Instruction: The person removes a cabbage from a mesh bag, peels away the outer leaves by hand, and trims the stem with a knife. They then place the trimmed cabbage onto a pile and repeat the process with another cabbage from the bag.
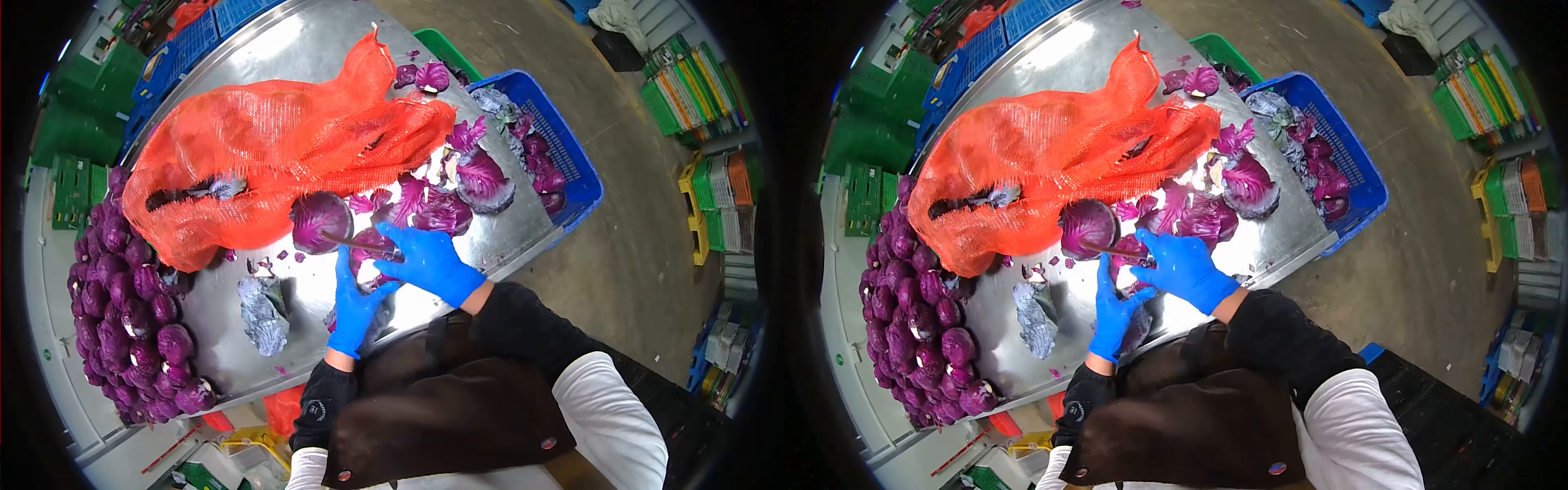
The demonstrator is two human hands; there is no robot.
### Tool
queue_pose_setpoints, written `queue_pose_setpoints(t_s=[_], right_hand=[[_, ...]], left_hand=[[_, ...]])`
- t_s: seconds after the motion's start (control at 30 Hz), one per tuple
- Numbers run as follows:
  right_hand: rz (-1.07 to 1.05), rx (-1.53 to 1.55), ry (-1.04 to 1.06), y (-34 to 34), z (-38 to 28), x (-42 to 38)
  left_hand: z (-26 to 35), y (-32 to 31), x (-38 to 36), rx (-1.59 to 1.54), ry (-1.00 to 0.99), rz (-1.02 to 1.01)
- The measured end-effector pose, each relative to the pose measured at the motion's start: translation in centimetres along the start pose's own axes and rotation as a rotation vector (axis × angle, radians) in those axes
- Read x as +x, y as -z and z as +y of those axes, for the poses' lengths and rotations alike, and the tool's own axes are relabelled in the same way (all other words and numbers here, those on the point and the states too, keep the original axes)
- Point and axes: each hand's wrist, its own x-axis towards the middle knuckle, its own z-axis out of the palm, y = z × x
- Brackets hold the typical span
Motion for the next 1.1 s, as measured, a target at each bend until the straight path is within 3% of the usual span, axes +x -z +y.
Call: queue_pose_setpoints(t_s=[0.03,0.07,0.1,0.13,0.17,0.2,0.27,0.3,0.33,0.37,0.4,0.43,0.47,0.53,0.57,0.6,0.7,0.73,0.8,0.87,0.93,1.0,1.03,1.1], right_hand=[[-0.052,0.144,0.118,0.2,0.1,0.0],[-0.097,0.422,0.012,0.3,1.6,0.2],[-0.141,0.702,-0.098,0.1,4.4,0.7],[0.112,0.56,0.043,-0.5,7.7,1.3],[0.185,0.576,0.018,0.0,9.9,1.0],[0.116,-0.048,-0.085,2.4,10.6,0.3],[0.033,-0.19,-0.199,4.4,7.8,-0.8],[0.031,-0.188,-0.202,3.9,6.8,-0.7],[0.114,-0.02,-0.022,2.9,5.3,-0.1],[0.2,0.146,0.16,2.1,3.8,0.3],[0.117,0.091,0.155,2.4,2.4,0.6],[0.018,0.156,0.093,2.1,2.8,1.0],[-0.079,0.219,0.032,1.5,3.4,1.5],[-0.022,0.281,0.009,0.3,4.4,1.2],[0.029,0.347,-0.017,-0.5,4.9,0.7],[0.019,0.345,-0.019,-0.9,5.2,0.2],[0.155,0.409,0.068,-1.5,7.3,-0.1],[0.108,-0.019,0.05,-0.7,9.0,0.4],[0.055,-0.204,-0.015,0.0,10.7,-0.5],[0.162,-0.106,0.04,1.2,7.7,-0.9],[0.284,-0.002,0.095,1.2,5.3,-0.9],[0.169,-0.256,0.249,0.5,4.0,-1.3],[0.081,-0.347,0.23,1.0,3.0,-1.6],[0.06,-0.392,0.25,0.7,2.9,-1.9]], left_hand=[[0.5,0.4,0.3,-0.136,0.091,-0.026],[0.7,0.8,0.5,-0.273,0.186,-0.05],[-0.1,1.2,0.5,-0.224,0.148,-0.049],[-0.2,1.6,0.6,-0.221,0.147,-0.049],[-0.2,1.9,0.8,-0.301,0.188,-0.056],[-0.2,2.0,1.0,-0.383,0.229,-0.062],[0.6,2.3,1.9,-0.279,0.188,-0.122],[0.9,2.4,2.2,-0.173,0.157,-0.185],[0.9,2.3,2.5,-0.17,0.161,-0.191],[0.9,2.3,2.9,-0.028,0.005,-0.269],[0.8,2.3,3.1,0.113,-0.151,-0.343],[0.0,1.7,2.7,-0.195,0.029,-0.276],[-0.2,1.4,1.7,-0.194,0.028,-0.278],[1.1,-0.5,0.3,-0.251,0.178,0.077],[2.0,-1.9,-0.2,-0.441,0.277,0.043],[1.7,-3.0,-0.3,-0.053,0.136,0.131],[1.1,-3.4,1.0,0.187,0.085,0.187],[1.1,-3.2,1.0,0.097,0.133,0.139],[1.3,-2.2,2.5,0.005,0.159,0.09],[1.4,-0.3,3.1,0.121,0.136,-0.149],[1.3,-0.2,3.8,0.17,0.104,-0.186],[1.5,-0.7,4.1,0.216,-0.039,-0.124],[1.9,-0.8,4.1,0.217,-0.04,-0.124],[2.8,-0.7,4.0,-0.024,0.138,-0.169]])
